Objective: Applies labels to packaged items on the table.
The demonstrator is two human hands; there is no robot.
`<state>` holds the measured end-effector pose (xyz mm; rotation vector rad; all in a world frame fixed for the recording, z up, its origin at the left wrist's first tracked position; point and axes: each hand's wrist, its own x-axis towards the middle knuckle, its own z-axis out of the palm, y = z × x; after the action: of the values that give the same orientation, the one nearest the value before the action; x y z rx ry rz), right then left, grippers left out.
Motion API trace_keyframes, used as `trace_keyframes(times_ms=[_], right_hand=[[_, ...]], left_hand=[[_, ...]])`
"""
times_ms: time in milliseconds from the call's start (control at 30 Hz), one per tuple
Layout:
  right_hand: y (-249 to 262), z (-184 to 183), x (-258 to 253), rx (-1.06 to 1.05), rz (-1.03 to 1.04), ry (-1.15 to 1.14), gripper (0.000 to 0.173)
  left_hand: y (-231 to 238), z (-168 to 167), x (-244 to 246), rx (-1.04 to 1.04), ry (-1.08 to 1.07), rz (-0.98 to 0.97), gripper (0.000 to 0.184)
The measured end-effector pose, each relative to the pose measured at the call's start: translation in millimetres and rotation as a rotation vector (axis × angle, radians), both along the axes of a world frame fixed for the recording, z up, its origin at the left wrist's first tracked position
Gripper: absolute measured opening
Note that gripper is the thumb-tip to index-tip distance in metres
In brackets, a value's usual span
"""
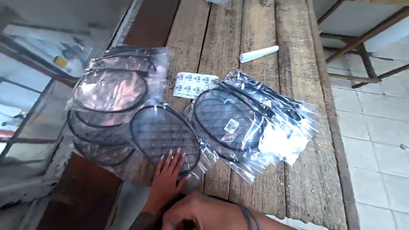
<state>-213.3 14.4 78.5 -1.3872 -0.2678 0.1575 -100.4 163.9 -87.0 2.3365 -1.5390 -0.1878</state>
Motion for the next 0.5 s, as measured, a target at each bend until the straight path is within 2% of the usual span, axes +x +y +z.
trace_keyframes(times_ms=[33, 100, 133, 233, 300, 333, 433, 500], right_hand=[[-1.5, 1.8, 0.0, -0.018, 0.000, 0.005, 0.020], [-3.1, 6.6, -1.1, -0.097, 0.012, 0.009, 0.015], [-2.8, 9.5, -1.6, -0.129, 0.019, 0.017, 0.015], [-1.1, 16.9, 0.1, -0.171, 0.036, 0.104, 0.020], [0.0, 23.3, 3.2, -0.186, 0.143, 0.226, 0.025], [2.7, 24.5, 3.7, -0.184, 0.198, 0.256, 0.025], [9.3, 23.0, 1.9, -0.151, 0.202, 0.280, 0.023], [9.8, 21.9, 1.1, -0.167, 0.214, 0.370, 0.030]], left_hand=[[6.3, -4.9, -4.8, -0.024, -0.009, -0.004, 0.070], [12.5, -4.8, -14.3, -0.143, 0.134, -0.010, 0.075], [11.7, -6.2, -20.3, -0.206, 0.194, -0.009, 0.071], [3.1, -13.3, -32.5, -0.347, 0.227, 0.059, 0.043], [-3.1, -6.3, -36.2, -0.406, 0.266, 0.125, 0.022], [-4.8, -2.1, -39.4, -0.432, 0.304, 0.176, 0.018], [-6.0, 10.7, -47.8, -0.464, 0.491, 0.352, 0.019], [-5.9, 21.5, -51.9, -0.412, 0.587, 0.431, 0.018]])
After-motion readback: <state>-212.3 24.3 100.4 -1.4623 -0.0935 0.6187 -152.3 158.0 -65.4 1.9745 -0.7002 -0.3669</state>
